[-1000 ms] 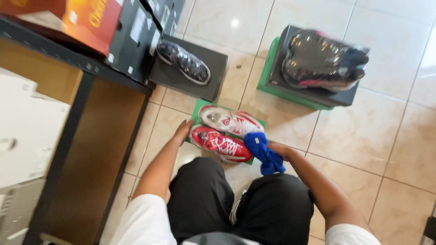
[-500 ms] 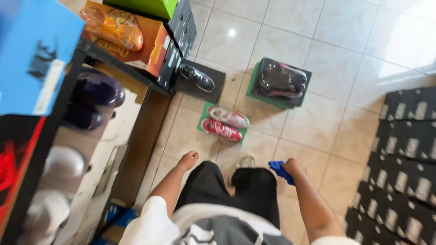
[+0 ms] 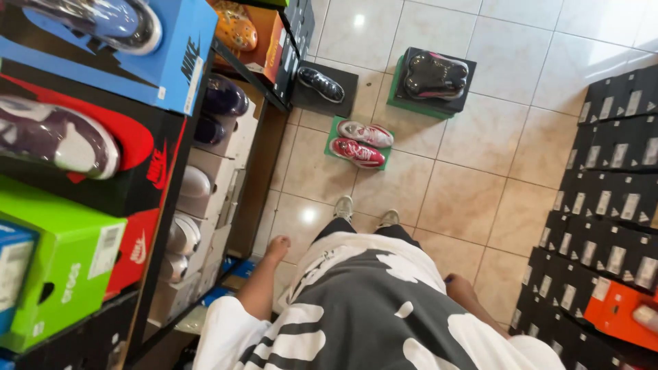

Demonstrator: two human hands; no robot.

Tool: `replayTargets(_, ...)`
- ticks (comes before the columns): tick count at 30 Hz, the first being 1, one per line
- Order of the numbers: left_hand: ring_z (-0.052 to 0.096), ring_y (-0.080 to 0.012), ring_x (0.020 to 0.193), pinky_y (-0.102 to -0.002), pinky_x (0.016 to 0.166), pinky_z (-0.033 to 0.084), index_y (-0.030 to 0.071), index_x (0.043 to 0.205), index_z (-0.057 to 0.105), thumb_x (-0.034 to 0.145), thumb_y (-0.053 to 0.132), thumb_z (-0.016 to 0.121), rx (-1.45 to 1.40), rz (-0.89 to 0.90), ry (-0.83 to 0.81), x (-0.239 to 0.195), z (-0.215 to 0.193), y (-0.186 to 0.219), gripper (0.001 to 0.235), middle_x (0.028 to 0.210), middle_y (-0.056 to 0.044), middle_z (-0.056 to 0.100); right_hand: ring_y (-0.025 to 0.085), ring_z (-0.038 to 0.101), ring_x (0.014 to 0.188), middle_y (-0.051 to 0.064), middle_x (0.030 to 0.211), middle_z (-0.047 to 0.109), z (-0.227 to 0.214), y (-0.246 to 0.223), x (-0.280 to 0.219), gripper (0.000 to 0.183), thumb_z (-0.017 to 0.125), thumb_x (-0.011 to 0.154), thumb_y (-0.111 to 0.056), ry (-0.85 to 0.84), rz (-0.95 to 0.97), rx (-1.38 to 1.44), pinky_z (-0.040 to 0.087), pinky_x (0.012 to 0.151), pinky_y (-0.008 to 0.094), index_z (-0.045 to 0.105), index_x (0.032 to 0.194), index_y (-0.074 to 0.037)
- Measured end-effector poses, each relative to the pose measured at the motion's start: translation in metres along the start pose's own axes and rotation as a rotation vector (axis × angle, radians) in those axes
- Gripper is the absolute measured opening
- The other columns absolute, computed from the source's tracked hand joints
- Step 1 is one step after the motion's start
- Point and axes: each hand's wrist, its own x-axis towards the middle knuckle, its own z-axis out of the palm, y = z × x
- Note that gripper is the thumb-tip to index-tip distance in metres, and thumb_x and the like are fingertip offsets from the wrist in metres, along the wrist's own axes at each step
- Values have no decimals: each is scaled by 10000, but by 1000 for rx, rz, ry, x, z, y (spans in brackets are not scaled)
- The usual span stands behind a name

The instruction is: Cleaning and inspecting various pairs of shoes using a microfiber cloth

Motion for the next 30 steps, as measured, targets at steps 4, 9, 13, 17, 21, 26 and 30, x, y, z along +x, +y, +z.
replayTargets(4, 601, -366, 1293, -482, 1113, 459, 162, 1282, 672, 975, 502, 425, 50, -29, 81, 7, 0, -4, 520, 1307, -172, 692, 338, 646, 1286, 139, 1287, 752, -49, -26, -7, 440, 616, 911, -445, 76, 26, 108, 514, 1060, 478, 754, 1280, -248)
replayTargets(9, 477, -325, 1430, -488, 1181, 397, 232, 1473, 574, 992, 369, 475, 113, 269, 68, 10, 40, 97, 510, 1515, -108, 549, 412, 581, 1312, 217, 1350, 673, -139, -122, -39, 490, 552, 979, -401, 228, -263, 279, 463, 1106, 536, 645, 1408, -184)
replayTargets(13, 472, -334, 1422, -575, 1145, 400, 249, 1508, 524, 1009, 421, 473, 290, 465, 80, -75, 28, 259, 530, 1508, -88, 536, 372, 672, 1116, 149, 1147, 736, -198, -200, -59, 298, 663, 935, -293, 548, -771, 388, 536, 979, 505, 752, 1200, -191)
replayTargets(17, 406, -425, 1460, -641, 1156, 376, 226, 1599, 371, 948, 501, 639, 219, 820, 72, -154, 15, 327, 755, 1582, -188, 434, 296, 682, 1103, 12, 1152, 739, -238, -249, -120, 226, 707, 918, -280, 624, -1089, 463, 547, 937, 463, 754, 1138, -286)
replayTargets(21, 589, -365, 1285, -479, 1122, 445, 103, 1253, 642, 830, 340, 836, 92, 1317, 336, -169, -5, 341, 522, 1325, -151, 654, 231, 684, 1111, -50, 1132, 749, -258, -274, -163, 259, 727, 911, -266, 631, -1268, 534, 527, 970, 396, 758, 1159, -336)
replayTargets(26, 623, -322, 1154, -453, 952, 505, 191, 956, 540, 797, 297, 838, 21, 1276, 354, -169, -43, 316, 354, 1119, -61, 671, 288, 648, 1199, 72, 1239, 714, -248, -300, -220, 438, 812, 883, -284, 488, -1360, 679, 468, 1036, 452, 683, 1299, -228)
replayTargets(30, 698, -362, 1047, -472, 902, 550, 255, 1074, 524, 852, 199, 761, -160, 1093, 232, -197, -78, 301, 330, 992, -122, 719, 442, 612, 1187, 210, 1234, 670, -216, -325, -237, 593, 822, 823, -226, 360, -1251, 672, 446, 1000, 589, 612, 1376, -175)
